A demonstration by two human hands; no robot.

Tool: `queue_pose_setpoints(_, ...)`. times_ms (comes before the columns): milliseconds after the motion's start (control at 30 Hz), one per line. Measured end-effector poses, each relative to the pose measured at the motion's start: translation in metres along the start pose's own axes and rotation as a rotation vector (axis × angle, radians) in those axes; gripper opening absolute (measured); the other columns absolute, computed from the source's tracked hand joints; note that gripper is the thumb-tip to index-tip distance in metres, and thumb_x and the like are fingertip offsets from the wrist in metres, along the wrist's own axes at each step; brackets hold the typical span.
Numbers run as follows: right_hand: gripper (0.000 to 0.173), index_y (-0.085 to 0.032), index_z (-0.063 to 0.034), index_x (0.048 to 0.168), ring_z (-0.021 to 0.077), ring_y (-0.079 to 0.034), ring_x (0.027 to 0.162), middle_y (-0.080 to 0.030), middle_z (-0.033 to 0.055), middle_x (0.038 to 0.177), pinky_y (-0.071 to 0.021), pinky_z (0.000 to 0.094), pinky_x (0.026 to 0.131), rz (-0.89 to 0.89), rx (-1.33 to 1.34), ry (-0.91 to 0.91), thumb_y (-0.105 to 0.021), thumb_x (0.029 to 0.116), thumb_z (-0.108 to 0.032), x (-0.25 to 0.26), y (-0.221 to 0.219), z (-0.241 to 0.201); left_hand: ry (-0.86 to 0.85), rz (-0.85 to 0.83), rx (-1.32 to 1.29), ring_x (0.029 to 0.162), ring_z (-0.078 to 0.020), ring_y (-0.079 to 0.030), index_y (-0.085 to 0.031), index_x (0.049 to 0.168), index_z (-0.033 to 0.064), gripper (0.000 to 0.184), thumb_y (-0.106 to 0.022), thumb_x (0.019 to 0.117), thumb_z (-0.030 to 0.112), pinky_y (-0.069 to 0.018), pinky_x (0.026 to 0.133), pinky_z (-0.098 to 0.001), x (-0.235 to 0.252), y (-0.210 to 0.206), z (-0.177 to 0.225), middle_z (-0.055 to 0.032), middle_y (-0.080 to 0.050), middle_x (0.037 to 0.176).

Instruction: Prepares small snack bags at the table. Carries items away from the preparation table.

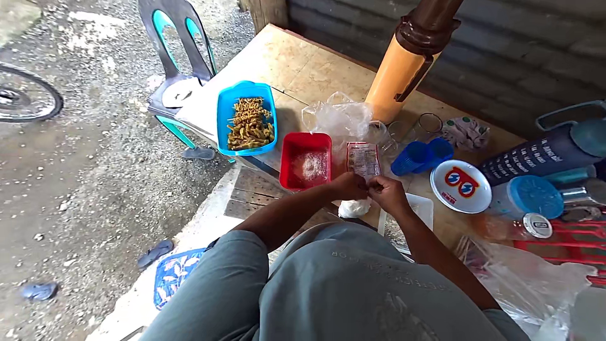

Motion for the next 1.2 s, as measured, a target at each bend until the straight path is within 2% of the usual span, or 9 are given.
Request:
queue_pose_setpoints(100,0.011,-0.07,0.0067,0.099,0.0176,-0.068,0.077,-0.072,0.0165,0.092,-0.0589,0.0359,0.076,-0.03,0.053,-0.04,-0.071,0.089,0.004,-0.001,0.005,-0.002,0.1,-0.025,-0.248,0.072,-0.0149,-0.059,-0.066,0.105,-0.01,0.018,-0.059,0.1011,0.007,-0.0515,0.072,-0.0325,0.002,-0.005,-0.01,-0.0143,-0.065,0.086)
queue_pose_setpoints(167,0.012,-0.069,0.0063,0.1,0.0169,-0.069,0.079,-0.071,0.0155,0.094,-0.0599,0.0351,0.076,0.025,0.091,-0.076,-0.071,0.0891,0.003,-0.006,0.006,-0.001,0.166,-0.056,-0.411,0.069,-0.0101,-0.056,-0.065,0.107,-0.0067,0.018,-0.056,0.1027,0.008,-0.0493,0.067,-0.0271,0.007,-0.003,-0.018,-0.0086,-0.063,0.083)
queue_pose_setpoints(267,0.013,-0.071,0.0078,0.099,0.0212,-0.071,0.085,-0.071,0.019,0.099,-0.0617,0.037,0.08,0.119,0.098,-0.055,-0.073,0.0882,0.001,-0.012,0.0,0.004,0.22,-0.11,-0.52,0.064,-0.0067,-0.056,-0.065,0.102,-0.0017,0.014,-0.054,0.1021,0.008,-0.0482,0.062,-0.0232,0.018,0.006,-0.025,-0.0022,-0.062,0.077)
queue_pose_setpoints(400,0.011,-0.072,0.0059,0.097,0.0206,-0.073,0.084,-0.073,0.0168,0.097,-0.0626,0.0358,0.08,0.209,0.029,-0.025,-0.072,0.09,-0.003,-0.014,-0.011,-0.001,0.258,-0.182,-0.573,0.058,-0.0054,-0.055,-0.062,0.095,0.0023,0.011,-0.054,0.1007,0.007,-0.0457,0.055,-0.0195,0.026,0.009,-0.035,-0.0001,-0.059,0.071)
queue_pose_setpoints(567,0.011,-0.073,0.0045,0.094,0.0277,-0.074,0.084,-0.074,0.0172,0.094,-0.062,0.0451,0.08,0.181,-0.217,0.031,-0.072,0.0893,-0.005,-0.013,-0.013,-0.011,0.316,-0.262,-0.611,0.056,-0.0064,-0.053,-0.06,0.095,0.0029,0.014,-0.05,0.1029,0.009,-0.0452,0.054,-0.0197,0.027,0.007,-0.032,-0.0002,-0.057,0.07)
queue_pose_setpoints(733,0.009,-0.073,0.0037,0.091,0.0296,-0.073,0.083,-0.073,0.0171,0.092,-0.0608,0.0495,0.078,0.193,-0.273,-0.08,-0.071,0.089,-0.005,-0.008,-0.019,-0.015,0.349,-0.226,-0.779,0.056,-0.0078,-0.051,-0.055,0.086,0.0069,0.019,-0.047,0.1026,0.005,-0.0458,0.055,-0.0211,0.023,0.002,-0.029,0.0006,-0.053,0.069)
queue_pose_setpoints(867,0.008,-0.07,0.0043,0.088,0.0338,-0.072,0.079,-0.072,0.0186,0.09,-0.0585,0.0552,0.07,0.218,-0.347,-0.144,-0.07,0.0872,-0.004,-0.006,-0.024,-0.019,0.353,-0.22,-0.771,0.059,-0.0082,-0.053,-0.059,0.095,0.0032,0.015,-0.048,0.1042,0.007,-0.0471,0.058,-0.0222,0.022,0.003,-0.03,-0.0003,-0.055,0.071)
queue_pose_setpoints(1067,0.007,-0.068,0.0061,0.084,0.0366,-0.072,0.073,-0.071,0.0203,0.086,-0.0573,0.0563,0.063,0.286,-0.445,-0.077,-0.07,0.0837,-0.001,-0.007,-0.027,-0.021,0.336,-0.207,-0.571,0.059,-0.0049,-0.053,-0.065,0.099,0.0008,0.017,-0.055,0.1038,0.013,-0.0419,0.054,-0.0203,0.021,0.012,-0.023,-0.0003,-0.059,0.074)
queue_pose_setpoints(1200,0.009,-0.072,0.0061,0.093,0.0286,-0.072,0.081,-0.073,0.0197,0.095,-0.0609,0.0449,0.075,0.26,-0.211,-0.127,-0.071,0.0877,-0.001,-0.013,-0.023,-0.011,0.315,-0.138,-0.552,0.064,-0.0062,-0.053,-0.064,0.101,-0.0003,0.013,-0.058,0.1019,0.011,-0.0426,0.06,-0.022,0.018,0.01,-0.028,-0.0034,-0.062,0.079)
Point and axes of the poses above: each hand's wrist, its own x-axis towards the middle knuckle, its own y-axis out of the back of the hand, z = x × y, the point moved 4 cm from there along x, towards the middle knuckle
